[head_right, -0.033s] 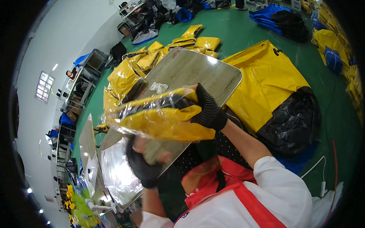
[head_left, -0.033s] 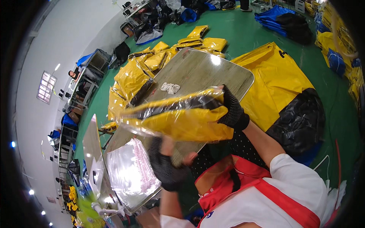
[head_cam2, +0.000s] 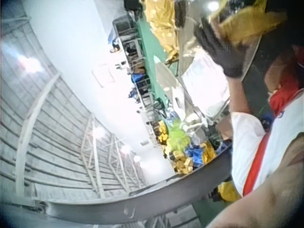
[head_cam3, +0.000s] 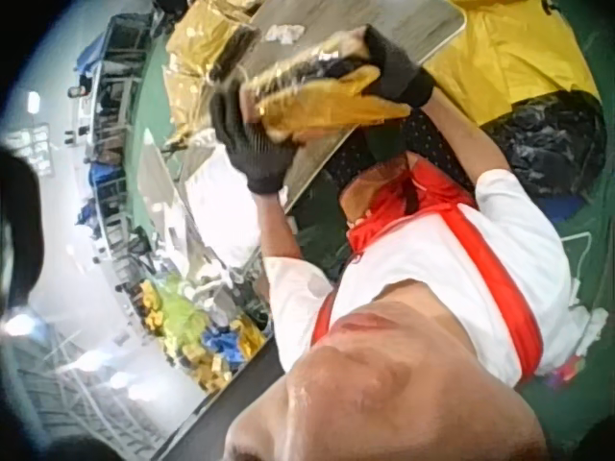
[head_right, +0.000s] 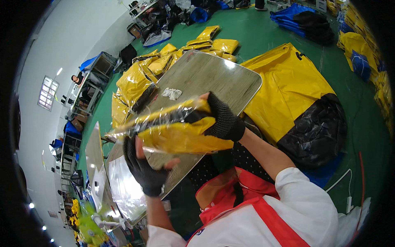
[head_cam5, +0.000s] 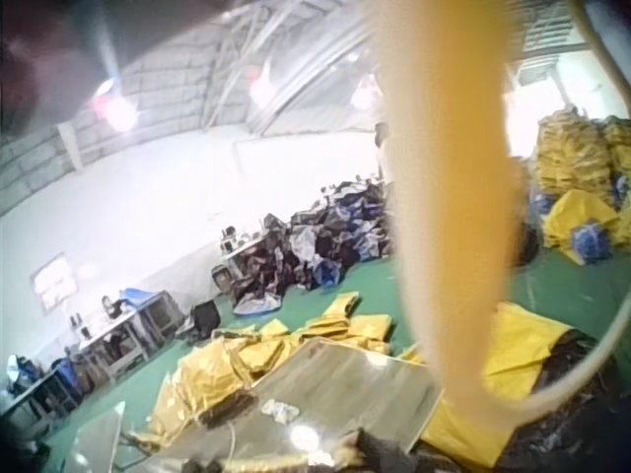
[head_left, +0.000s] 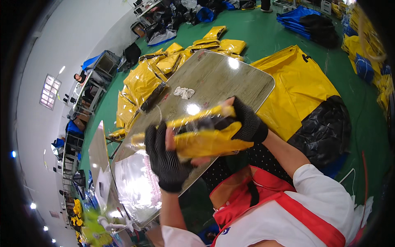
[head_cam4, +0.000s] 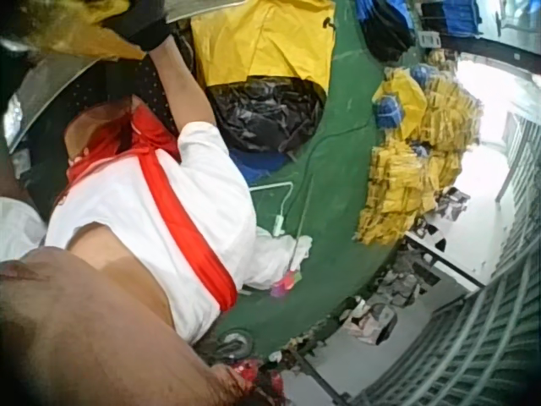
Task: The person folds yellow and black delivery bags, places them into clear plastic bags, and sets the packaged items aside on a table. The process is repeated multiple times with consistent folding and bagging.
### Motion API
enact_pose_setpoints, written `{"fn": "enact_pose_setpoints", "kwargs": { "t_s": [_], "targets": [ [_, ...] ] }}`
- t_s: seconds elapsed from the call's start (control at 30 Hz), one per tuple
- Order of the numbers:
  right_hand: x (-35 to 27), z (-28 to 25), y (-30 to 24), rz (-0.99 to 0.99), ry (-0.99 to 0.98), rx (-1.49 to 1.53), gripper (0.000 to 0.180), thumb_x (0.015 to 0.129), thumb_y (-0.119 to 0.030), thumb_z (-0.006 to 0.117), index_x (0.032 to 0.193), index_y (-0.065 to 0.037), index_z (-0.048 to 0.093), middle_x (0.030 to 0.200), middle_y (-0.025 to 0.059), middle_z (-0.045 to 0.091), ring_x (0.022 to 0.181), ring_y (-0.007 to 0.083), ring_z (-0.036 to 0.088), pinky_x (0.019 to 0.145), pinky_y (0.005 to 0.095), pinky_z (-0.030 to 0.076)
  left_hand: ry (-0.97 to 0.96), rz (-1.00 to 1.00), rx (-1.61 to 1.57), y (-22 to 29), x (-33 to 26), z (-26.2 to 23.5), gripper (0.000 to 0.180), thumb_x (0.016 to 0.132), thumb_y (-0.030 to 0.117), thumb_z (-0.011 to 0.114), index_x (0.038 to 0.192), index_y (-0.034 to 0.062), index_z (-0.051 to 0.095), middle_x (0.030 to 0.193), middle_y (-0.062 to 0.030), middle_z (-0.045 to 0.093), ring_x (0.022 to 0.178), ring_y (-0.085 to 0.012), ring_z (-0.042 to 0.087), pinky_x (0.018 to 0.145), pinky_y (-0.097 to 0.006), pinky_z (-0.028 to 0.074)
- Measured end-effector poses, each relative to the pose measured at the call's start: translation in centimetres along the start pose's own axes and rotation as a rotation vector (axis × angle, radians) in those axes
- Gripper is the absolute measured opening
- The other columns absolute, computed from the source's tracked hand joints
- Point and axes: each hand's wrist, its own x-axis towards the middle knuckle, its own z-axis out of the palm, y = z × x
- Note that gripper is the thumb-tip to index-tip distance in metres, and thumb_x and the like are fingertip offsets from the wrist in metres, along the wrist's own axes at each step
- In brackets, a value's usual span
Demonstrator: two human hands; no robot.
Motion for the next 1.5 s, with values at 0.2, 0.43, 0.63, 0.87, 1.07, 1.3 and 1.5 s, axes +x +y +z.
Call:
{"fn": "enact_pose_setpoints", "kwargs": {
  "t_s": [0.2, 0.43, 0.63, 0.87, 1.07, 1.3, 1.5],
  "targets": [
    [-1.9, 0.7, 6.5, -0.190, -0.137, -0.315, 0.052, 0.066, -0.018, 0.080, 0.108, -0.003, 0.051, 0.099, 0.0131, 0.060, 0.091, 0.0265, 0.061, 0.082, 0.0340, 0.048, -0.350, 0.080, -0.146, -0.6, 4.5, 2.9, 0.097, 0.052, 0.068, 0.073, 0.123, 0.0057, 0.053, 0.085, -0.0147, 0.060, 0.077, -0.0339, 0.059, 0.070, -0.041, 0.046],
    [-4.3, 0.4, 0.6, -0.193, 0.047, -0.584, 0.027, 0.067, -0.017, 0.078, 0.086, -0.006, 0.061, 0.080, 0.0139, 0.061, 0.073, 0.0322, 0.061, 0.067, 0.0345, 0.051, -0.246, 0.061, 0.084, -0.1, 0.6, 11.2, 0.038, 0.074, 0.046, 0.067, 0.067, 0.0093, 0.058, 0.063, -0.0120, 0.055, 0.061, -0.0306, 0.056, 0.057, -0.041, 0.043],
    [-4.0, -2.2, 1.9, 0.182, 0.303, 0.003, 0.040, 0.078, -0.010, 0.071, 0.113, -0.002, 0.054, 0.106, 0.0062, 0.061, 0.095, 0.0152, 0.059, 0.084, 0.0295, 0.048, 0.490, -0.344, 0.125, 0.2, -0.2, 9.7, 0.078, 0.085, 0.054, 0.054, 0.134, -0.0034, 0.035, 0.129, -0.0236, 0.044, 0.121, -0.0362, 0.043, 0.107, -0.045, 0.029],
    [-1.5, 1.3, 1.4, 0.083, 0.576, 0.728, 0.035, 0.087, -0.010, 0.063, 0.119, -0.003, 0.051, 0.110, 0.0064, 0.060, 0.097, 0.0155, 0.058, 0.085, 0.0293, 0.048, 0.286, -1.013, -1.268, 1.8, -13.1, 18.9, 0.065, 0.086, 0.044, 0.062, 0.131, 0.0026, 0.040, 0.124, -0.0100, 0.051, 0.109, -0.0238, 0.051, 0.094, -0.038, 0.043],
    [1.8, 1.2, -0.2, -0.019, 0.341, 0.277, 0.048, 0.070, -0.015, 0.082, 0.107, -0.006, 0.053, 0.096, 0.0047, 0.059, 0.089, 0.0108, 0.055, 0.080, 0.0270, 0.049, -0.465, -0.208, -0.495, 10.2, -7.3, 8.7, 0.027, 0.079, 0.017, 0.068, 0.103, 0.0065, 0.063, 0.093, -0.0101, 0.065, 0.087, -0.0245, 0.063, 0.075, -0.032, 0.050],
    [2.8, 3.2, -8.8, -0.506, -0.330, -0.559, 0.062, 0.061, -0.031, 0.085, 0.108, -0.007, 0.054, 0.104, 0.0128, 0.059, 0.096, 0.0271, 0.059, 0.087, 0.0375, 0.046, -0.169, -0.127, -0.119, -2.1, 1.5, -1.0, 0.081, 0.057, 0.031, 0.083, 0.125, 0.0057, 0.048, 0.113, -0.0166, 0.058, 0.104, -0.0342, 0.056, 0.089, -0.041, 0.045],
    [2.0, -3.1, -7.8, 0.257, 0.125, -0.248, 0.050, 0.079, -0.025, 0.072, 0.117, 0.003, 0.057, 0.107, 0.0097, 0.062, 0.095, 0.0144, 0.057, 0.081, 0.0263, 0.047, 0.010, -0.301, -0.189, -3.3, -1.8, -1.8, 0.080, 0.062, 0.044, 0.083, 0.121, 0.0040, 0.047, 0.115, -0.0116, 0.055, 0.106, -0.0241, 0.054, 0.092, -0.035, 0.043]
  ]
}}
